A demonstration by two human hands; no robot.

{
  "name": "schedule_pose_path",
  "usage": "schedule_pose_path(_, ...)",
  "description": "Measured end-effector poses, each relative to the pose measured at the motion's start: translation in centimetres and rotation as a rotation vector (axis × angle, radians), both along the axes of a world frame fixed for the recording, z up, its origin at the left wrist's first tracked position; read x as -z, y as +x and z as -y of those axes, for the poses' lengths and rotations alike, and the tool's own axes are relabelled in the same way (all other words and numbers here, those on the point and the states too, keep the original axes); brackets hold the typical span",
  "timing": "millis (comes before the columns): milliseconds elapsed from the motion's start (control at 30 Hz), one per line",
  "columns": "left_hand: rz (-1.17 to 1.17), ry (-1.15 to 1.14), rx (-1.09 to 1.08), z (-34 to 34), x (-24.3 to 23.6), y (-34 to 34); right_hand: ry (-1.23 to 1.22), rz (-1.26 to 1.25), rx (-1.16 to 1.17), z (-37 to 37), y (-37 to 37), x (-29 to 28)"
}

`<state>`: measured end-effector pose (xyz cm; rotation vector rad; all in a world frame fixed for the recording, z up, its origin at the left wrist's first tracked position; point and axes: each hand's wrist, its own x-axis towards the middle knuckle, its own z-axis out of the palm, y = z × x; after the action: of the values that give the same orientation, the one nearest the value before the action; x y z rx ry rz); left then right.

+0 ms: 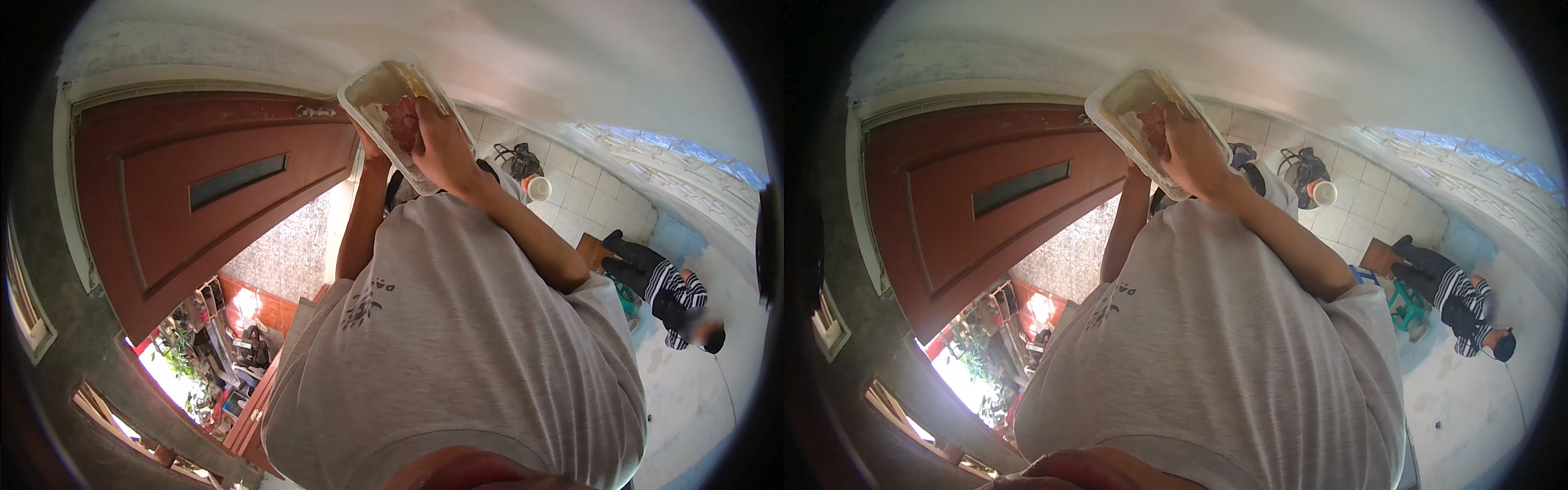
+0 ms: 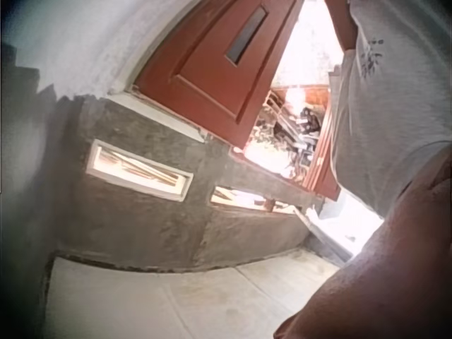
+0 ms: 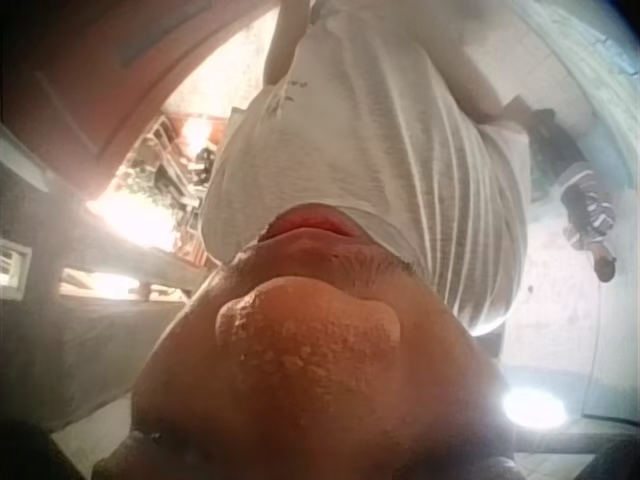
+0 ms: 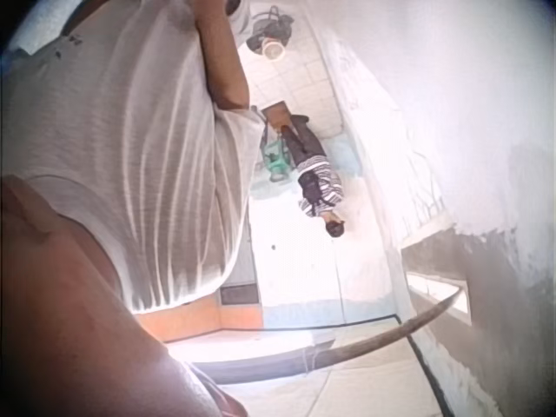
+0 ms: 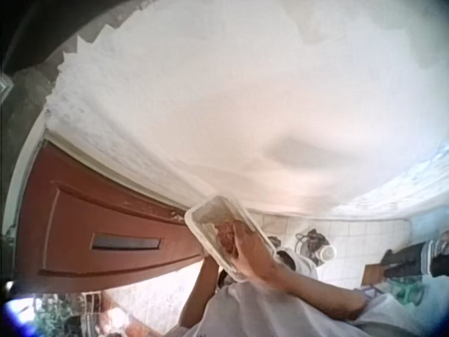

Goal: The person applies plaster to a concrete wall using a hand-held plastic spreader while holding a container of plaster.

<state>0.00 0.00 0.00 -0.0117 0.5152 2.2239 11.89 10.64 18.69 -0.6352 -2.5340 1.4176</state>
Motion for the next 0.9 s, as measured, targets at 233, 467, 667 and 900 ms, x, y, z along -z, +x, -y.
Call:
schedule_pose_path(233,0.037,0.019,0.073,-0.6,0.0,-0.3,0.046,-0.116,0.143,-2.8,1.4,-5.5)
schedule_pose_path(467,0.062,0.026,0.129,-1.8,-1.3,0.1,-0.765,-0.372,0.39,-7.0,3.9,-6.1)
schedule_pose_path(667,0.062,0.047,0.181,-4.7,-3.0,-0.1,-1.224,-0.543,0.496,-9.2,4.2,-7.2)
schedule_pose_path(900,0.104,-0.028,0.305,-8.4,-6.0,1.1,-1.065,-0.922,0.652,-14.4,7.0,-13.4)
